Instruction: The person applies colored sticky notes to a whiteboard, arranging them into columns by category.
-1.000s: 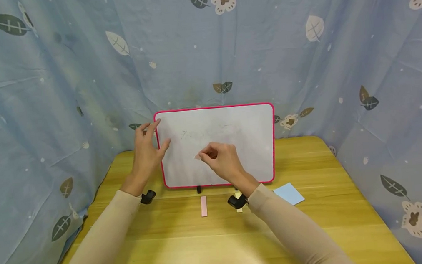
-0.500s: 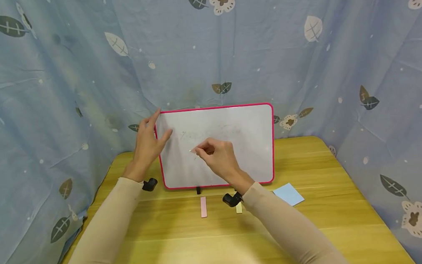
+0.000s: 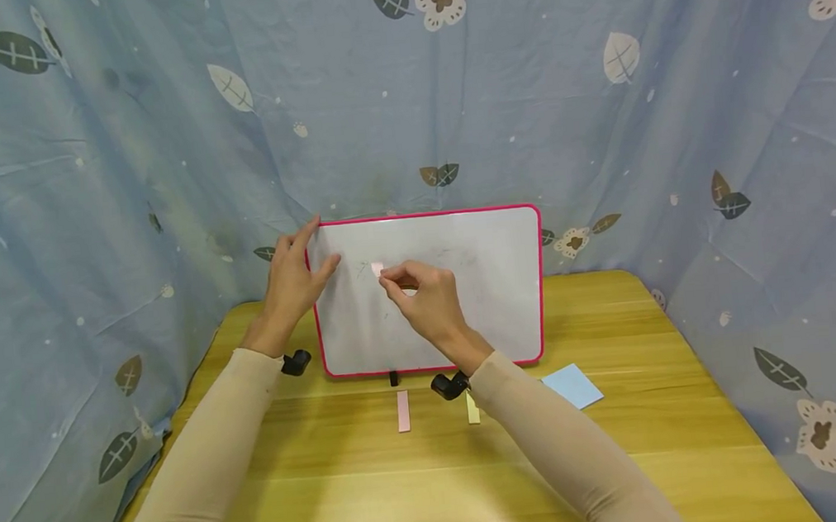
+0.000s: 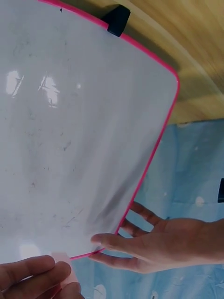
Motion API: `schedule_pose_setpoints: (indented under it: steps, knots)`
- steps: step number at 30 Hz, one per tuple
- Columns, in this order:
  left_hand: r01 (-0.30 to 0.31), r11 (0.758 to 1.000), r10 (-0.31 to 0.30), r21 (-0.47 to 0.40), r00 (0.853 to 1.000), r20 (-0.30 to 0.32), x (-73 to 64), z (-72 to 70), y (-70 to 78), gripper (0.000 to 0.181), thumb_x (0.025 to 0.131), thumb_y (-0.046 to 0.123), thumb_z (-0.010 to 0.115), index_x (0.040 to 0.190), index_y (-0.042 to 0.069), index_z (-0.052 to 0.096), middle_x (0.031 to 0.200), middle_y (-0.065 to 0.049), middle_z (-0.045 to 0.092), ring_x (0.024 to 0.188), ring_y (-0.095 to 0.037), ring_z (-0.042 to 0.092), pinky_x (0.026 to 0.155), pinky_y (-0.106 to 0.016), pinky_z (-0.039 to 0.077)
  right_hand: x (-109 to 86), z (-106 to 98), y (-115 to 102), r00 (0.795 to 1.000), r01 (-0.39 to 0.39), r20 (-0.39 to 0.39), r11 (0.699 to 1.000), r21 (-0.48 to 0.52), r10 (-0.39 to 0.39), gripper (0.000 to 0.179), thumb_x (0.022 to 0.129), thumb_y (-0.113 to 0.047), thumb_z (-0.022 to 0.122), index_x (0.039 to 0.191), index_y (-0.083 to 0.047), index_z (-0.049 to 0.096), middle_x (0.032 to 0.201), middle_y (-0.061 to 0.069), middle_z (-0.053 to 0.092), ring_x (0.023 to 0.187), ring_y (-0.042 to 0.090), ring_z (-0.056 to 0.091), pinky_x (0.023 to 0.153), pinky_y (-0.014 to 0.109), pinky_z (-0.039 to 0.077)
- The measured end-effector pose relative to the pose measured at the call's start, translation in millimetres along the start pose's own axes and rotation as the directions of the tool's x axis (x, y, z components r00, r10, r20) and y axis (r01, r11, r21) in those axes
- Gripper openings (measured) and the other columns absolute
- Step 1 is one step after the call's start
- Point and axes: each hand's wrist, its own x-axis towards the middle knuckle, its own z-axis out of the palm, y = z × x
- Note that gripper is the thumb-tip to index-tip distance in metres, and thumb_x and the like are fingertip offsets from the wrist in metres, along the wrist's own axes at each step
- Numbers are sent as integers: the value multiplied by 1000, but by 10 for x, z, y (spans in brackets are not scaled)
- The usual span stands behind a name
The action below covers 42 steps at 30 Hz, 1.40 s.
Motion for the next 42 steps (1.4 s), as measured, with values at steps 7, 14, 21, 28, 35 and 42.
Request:
schedule_pose_setpoints:
  steps: [7,14,21,28,35,42]
  knots:
    - [14,1000,-14,17,1000,-8,-3,-33,27,78,112,33,81,181,26,45,149,-29,56,116,-46,70,102,-62,67,117,133,29,991,118,-60,993,-3,-118,7,100,-1,90,107,0,90,114,16,91,99,32,91,94,38,73]
    - [26,999,-26,23,1000,-13,-2,-45,58,73,113,36,79,178,23,49,154,-29,55,119,-48,72,101,-63,66,177,272,67,985,156,-70,987,-35,-158,10,100,0,90,109,3,90,116,17,90,104,32,91,96,39,73]
    - [-10,1000,11,30,998,-58,61,-45,92,62,113,36,79,170,21,61,167,-26,52,141,-48,68,113,-64,64,226,388,74,977,198,-66,977,-82,-203,12,100,-1,90,111,3,90,118,17,90,103,32,91,94,44,73]
    - [-62,998,63,13,994,-85,113,-33,136,52,112,35,81,161,21,71,163,-24,57,146,-48,61,114,-66,60,264,462,101,973,216,-50,967,-133,-225,13,101,-1,89,113,4,90,117,17,90,108,32,90,98,44,72]
    - [-81,997,82,9,992,-93,146,19,184,46,112,33,81,156,18,76,160,-23,59,145,-46,60,113,-64,59,271,490,151,971,227,-36,959,-173,-236,13,101,-1,89,114,3,90,119,16,90,111,31,89,99,44,72]
    - [-84,996,84,5,992,-98,169,25,209,44,112,33,82,153,18,78,157,-24,61,144,-47,60,115,-64,56,295,524,168,968,240,-25,949,-204,-250,14,102,-2,89,114,4,90,120,17,90,112,32,89,99,44,72]
